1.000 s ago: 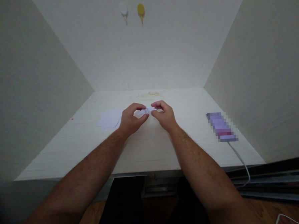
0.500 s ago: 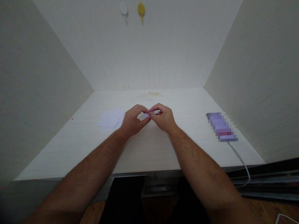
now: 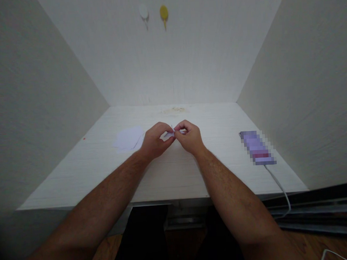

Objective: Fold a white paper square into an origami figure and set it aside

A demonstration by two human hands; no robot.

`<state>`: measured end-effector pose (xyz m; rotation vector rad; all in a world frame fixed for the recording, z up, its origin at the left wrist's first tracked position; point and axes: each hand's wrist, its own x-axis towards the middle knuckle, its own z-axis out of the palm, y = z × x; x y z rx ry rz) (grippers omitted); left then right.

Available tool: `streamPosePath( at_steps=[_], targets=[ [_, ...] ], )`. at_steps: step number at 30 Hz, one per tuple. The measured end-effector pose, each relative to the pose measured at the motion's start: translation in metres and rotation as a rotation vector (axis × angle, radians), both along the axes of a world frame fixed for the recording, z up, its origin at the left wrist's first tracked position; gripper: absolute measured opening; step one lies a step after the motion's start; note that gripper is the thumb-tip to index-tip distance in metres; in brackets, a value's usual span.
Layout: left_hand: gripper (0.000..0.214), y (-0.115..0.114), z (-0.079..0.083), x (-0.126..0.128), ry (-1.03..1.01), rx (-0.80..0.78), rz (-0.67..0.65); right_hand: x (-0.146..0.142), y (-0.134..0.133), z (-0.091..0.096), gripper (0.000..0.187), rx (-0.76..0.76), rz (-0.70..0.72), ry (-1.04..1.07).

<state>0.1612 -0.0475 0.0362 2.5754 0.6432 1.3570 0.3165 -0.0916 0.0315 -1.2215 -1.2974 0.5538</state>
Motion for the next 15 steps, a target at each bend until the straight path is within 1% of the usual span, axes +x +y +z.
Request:
streamPosePath(
  at_steps=[5, 8, 13, 15],
  targets=[
    [0.007, -0.0008, 0.0015, -0.0004, -0.014, -0.022, 0.026, 0.0005, 0.0018, 0.0009, 0.007, 0.033, 0.043, 0.09],
    [0.009, -0.0005, 0.0018, -0.0012, -0.041, -0.024, 0.042, 0.0025, 0.0043, 0.0011, 0.01, 0.032, 0.037, 0.149],
    [0.013, 0.0014, 0.0019, -0.0021, -0.066, 0.002, 0.036, 0.0028, 0.0052, 0.0011, 0.011, 0.018, 0.023, 0.131],
    [0.018, 0.001, 0.0023, -0.0017, -0.078, -0.027, 0.04, 0.0023, 0.0047, 0.0011, 0.009, 0.02, 0.013, 0.123]
  ],
)
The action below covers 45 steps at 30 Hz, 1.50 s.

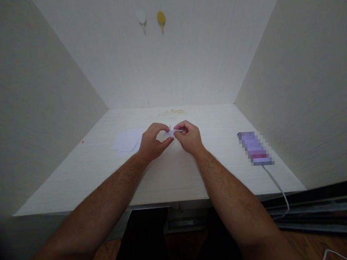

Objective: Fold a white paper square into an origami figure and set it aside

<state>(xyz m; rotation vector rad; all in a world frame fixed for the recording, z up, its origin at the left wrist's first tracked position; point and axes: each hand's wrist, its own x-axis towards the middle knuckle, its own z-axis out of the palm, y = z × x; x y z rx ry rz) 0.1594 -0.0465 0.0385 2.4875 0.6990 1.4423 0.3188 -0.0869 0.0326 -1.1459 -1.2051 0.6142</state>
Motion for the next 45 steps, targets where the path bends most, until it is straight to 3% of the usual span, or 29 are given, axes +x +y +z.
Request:
streamPosePath(
  at_steps=[3, 8, 15, 20, 23, 25, 28, 37, 45],
  targets=[
    [0.029, -0.001, 0.0, 0.001, -0.072, -0.123, 0.02, 0.0, -0.001, 0.001, 0.01, -0.009, -0.019, 0.013],
    [0.021, 0.004, -0.004, 0.003, -0.253, -0.408, -0.049, 0.001, 0.0, 0.003, 0.012, -0.04, -0.007, 0.06],
    [0.025, 0.005, -0.006, 0.006, -0.337, -0.602, -0.161, 0.002, 0.003, -0.002, 0.013, -0.039, -0.017, 0.042],
    [0.021, 0.004, 0.0, 0.008, -0.461, -0.895, -0.068, 0.002, 0.002, -0.008, 0.005, 0.122, -0.183, -0.177],
    [0.021, 0.004, 0.003, 0.008, -0.534, -1.216, -0.171, 0.002, 0.0, -0.007, 0.005, 0.271, -0.194, -0.284],
    [0.025, 0.004, 0.004, 0.008, -0.542, -1.348, -0.254, 0.002, -0.001, -0.006, 0.009, 0.318, -0.167, -0.34],
    [0.03, 0.003, 0.005, 0.007, -0.581, -1.353, -0.274, 0.001, -0.002, -0.005, 0.011, 0.334, -0.115, -0.407],
    [0.028, 0.007, 0.001, 0.005, -0.578, -1.287, -0.141, 0.0, -0.007, -0.005, 0.005, 0.275, 0.094, -0.439],
    [0.028, 0.009, -0.003, 0.008, -0.661, -1.233, -0.071, 0.004, -0.002, -0.007, 0.016, 0.2, -0.074, -0.372]
  ],
)
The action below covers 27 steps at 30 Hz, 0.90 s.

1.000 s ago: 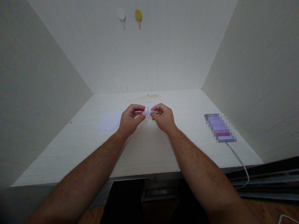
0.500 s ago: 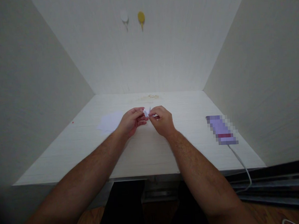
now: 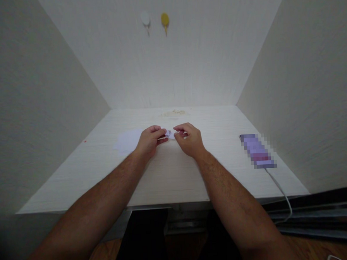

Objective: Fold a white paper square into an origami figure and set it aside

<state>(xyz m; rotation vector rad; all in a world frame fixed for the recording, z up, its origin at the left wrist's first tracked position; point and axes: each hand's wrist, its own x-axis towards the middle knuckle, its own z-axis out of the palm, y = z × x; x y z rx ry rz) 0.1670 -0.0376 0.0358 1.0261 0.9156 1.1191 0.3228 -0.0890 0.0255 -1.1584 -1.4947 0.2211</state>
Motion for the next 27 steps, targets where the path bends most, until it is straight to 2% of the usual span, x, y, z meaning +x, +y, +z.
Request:
streamPosePath(
  at_steps=[3, 8, 13, 20, 27],
  targets=[
    [0.026, -0.0008, -0.0007, 0.001, 0.007, -0.001, -0.032, 0.0015, 0.0033, -0.0038, 0.023, 0.002, 0.033, -0.064],
    [0.02, -0.0001, -0.0027, 0.0018, 0.034, -0.027, -0.05, 0.0023, 0.0048, -0.0066, 0.011, -0.035, 0.081, -0.146],
    [0.014, 0.0002, -0.0016, 0.0014, 0.031, -0.077, -0.101, 0.0018, 0.0029, -0.0053, 0.007, -0.057, 0.1, -0.164],
    [0.016, -0.0029, 0.0014, 0.0023, 0.061, -0.045, -0.033, 0.0011, 0.0004, -0.0032, 0.01, -0.057, 0.125, -0.152],
    [0.02, -0.0026, -0.0013, 0.0029, 0.072, -0.038, -0.027, 0.0022, 0.0021, -0.0054, 0.007, -0.096, 0.102, -0.147]
  ],
)
